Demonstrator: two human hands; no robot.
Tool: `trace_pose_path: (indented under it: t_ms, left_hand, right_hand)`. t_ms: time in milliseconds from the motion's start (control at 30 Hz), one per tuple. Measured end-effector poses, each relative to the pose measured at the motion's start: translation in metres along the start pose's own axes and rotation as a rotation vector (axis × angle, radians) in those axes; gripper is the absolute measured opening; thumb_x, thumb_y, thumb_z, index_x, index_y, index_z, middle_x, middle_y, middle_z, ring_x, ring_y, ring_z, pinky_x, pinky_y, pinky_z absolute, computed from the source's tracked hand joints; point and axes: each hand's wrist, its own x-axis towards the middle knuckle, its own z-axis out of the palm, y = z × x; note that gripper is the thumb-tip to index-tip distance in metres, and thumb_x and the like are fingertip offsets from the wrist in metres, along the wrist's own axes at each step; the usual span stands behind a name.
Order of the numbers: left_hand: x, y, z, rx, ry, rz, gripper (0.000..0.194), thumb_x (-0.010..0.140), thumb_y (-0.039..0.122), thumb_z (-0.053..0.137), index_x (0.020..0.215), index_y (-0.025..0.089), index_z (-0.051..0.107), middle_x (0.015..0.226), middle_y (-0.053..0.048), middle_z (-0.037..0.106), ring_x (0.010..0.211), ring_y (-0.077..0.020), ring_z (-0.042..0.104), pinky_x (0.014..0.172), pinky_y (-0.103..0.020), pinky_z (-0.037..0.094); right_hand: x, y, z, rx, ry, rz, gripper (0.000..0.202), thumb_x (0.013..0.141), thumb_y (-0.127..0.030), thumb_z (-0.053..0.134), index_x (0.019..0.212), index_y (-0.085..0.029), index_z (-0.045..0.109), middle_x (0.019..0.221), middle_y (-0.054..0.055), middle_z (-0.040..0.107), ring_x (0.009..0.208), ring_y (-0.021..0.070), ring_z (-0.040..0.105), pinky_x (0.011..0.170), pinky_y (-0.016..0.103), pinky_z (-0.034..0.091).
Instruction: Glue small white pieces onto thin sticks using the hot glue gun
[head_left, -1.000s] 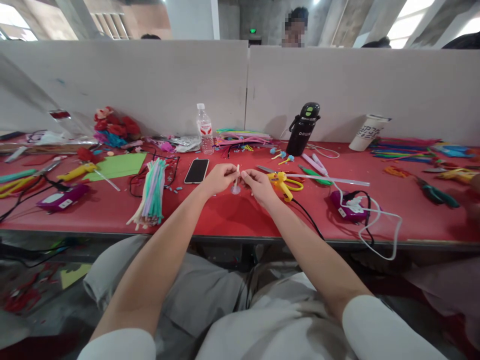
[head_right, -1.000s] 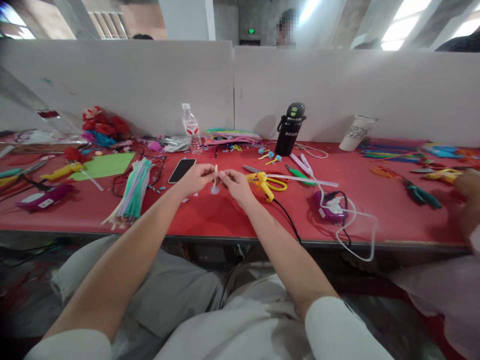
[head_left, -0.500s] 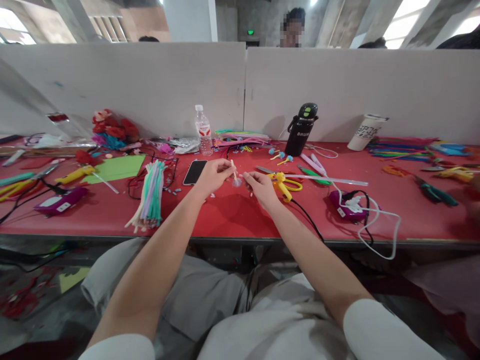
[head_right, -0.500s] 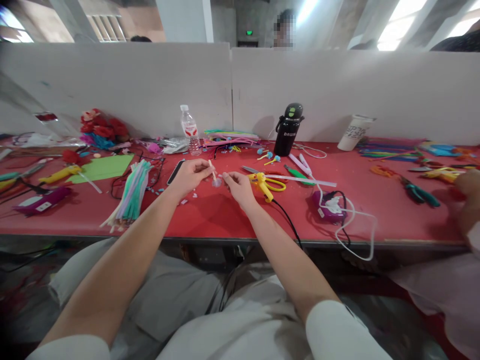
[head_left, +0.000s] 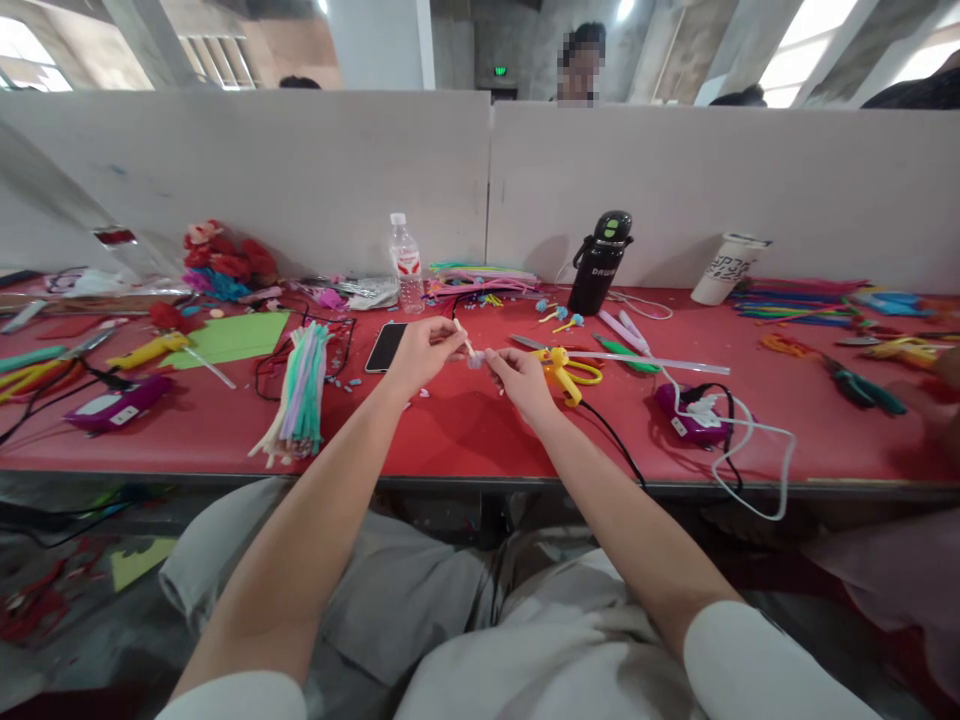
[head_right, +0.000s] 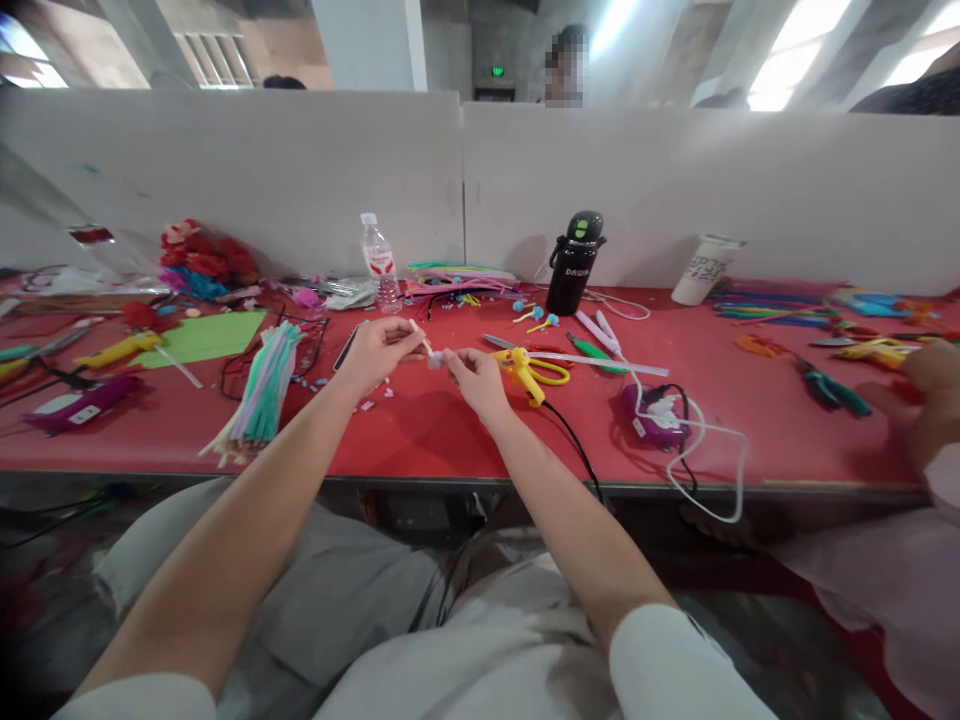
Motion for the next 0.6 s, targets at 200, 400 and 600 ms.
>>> trace_pose_path:
  t_ms: [200, 400, 600]
  left_hand:
    - [-0.0001, 0.0009, 0.0009, -0.024, 0.004, -0.015, 0.036, 0.075, 0.048, 0.075, 0.082, 0.014, 0.065, 0.082, -0.007, 0.069, 0.081, -0.0201, 0.070, 0.081, -0.037, 0.060]
    - [-0.0004, 0.0014, 0.0007, -0.025, 0.004, -0.032, 0.038, 0.075, 0.050, 0.075, 0.082, 0.014, 0.065, 0.084, -0.008, 0.070, 0.083, -0.0204, 0.070, 0.084, -0.038, 0.060]
    - [-0.0007, 0.0009, 0.0004, -0.032, -0.004, -0.026, 0.035, 0.076, 0.047, 0.075, 0.082, 0.015, 0.065, 0.082, -0.007, 0.070, 0.083, -0.0196, 0.070, 0.084, -0.038, 0.060]
  right_hand:
    - [0.0015, 0.0039, -0.0005, -0.061, 0.012, -0.006, 0.045, 0.080, -0.061, 0.062, 0.065, -0.019, 0.056, 0.055, -0.003, 0.050, 0.049, 0.0098, 0.041, 0.048, 0.026, 0.032]
    - [0.0016, 0.0050, 0.0003, 0.002, -0.022, 0.006, 0.043, 0.080, -0.056, 0.065, 0.061, -0.020, 0.051, 0.052, -0.004, 0.046, 0.048, 0.0092, 0.038, 0.048, 0.026, 0.029]
    - [0.0011, 0.0054, 0.0008, 0.026, -0.049, 0.022, 0.044, 0.080, -0.055, 0.066, 0.059, -0.020, 0.049, 0.051, -0.004, 0.044, 0.048, 0.0087, 0.037, 0.049, 0.026, 0.028]
